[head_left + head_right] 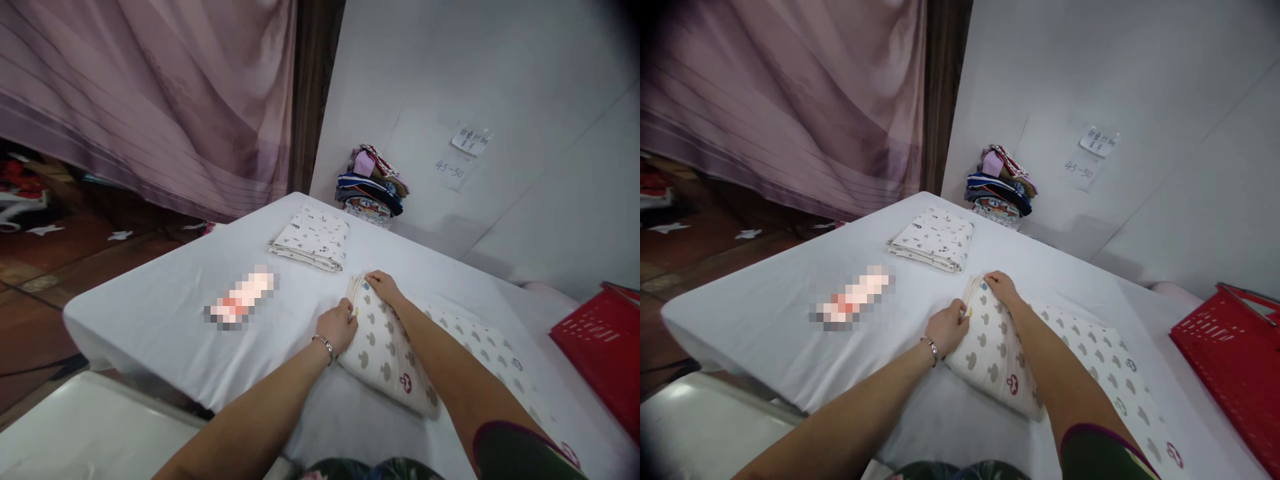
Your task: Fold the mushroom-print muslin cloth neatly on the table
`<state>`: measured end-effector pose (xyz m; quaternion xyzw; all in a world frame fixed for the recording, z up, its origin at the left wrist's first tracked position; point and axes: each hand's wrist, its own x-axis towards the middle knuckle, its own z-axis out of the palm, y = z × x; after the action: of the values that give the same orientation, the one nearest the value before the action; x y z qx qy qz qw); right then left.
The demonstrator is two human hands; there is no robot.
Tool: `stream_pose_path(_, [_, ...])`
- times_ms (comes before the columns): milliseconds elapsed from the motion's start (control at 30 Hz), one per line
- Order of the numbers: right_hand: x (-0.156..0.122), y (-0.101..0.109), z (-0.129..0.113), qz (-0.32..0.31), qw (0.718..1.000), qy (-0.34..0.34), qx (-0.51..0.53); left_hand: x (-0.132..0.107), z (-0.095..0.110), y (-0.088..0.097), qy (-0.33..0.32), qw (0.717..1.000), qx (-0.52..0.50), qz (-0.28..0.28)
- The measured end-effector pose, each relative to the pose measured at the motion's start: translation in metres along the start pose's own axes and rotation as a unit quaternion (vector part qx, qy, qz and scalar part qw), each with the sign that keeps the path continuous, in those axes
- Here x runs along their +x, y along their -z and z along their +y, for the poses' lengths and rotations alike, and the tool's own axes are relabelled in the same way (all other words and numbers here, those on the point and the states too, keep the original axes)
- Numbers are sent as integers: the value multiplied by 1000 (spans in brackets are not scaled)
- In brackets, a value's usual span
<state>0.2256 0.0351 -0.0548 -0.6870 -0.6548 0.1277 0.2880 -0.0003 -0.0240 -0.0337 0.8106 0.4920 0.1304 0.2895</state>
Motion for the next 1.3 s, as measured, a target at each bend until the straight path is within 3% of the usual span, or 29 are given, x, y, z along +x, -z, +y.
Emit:
stream_pose_path(433, [-2,-3,0,7,1000,9,-25,2,-3,-4,-3,1000,15,11])
stream_pose_path(900, [-2,-5,5,20,1000,-15,19,0,0,0,7,1000,5,5])
stream_pose_path(1300, [2,2,-1,-1,999,6,54,0,0,3,12,994,-110,20])
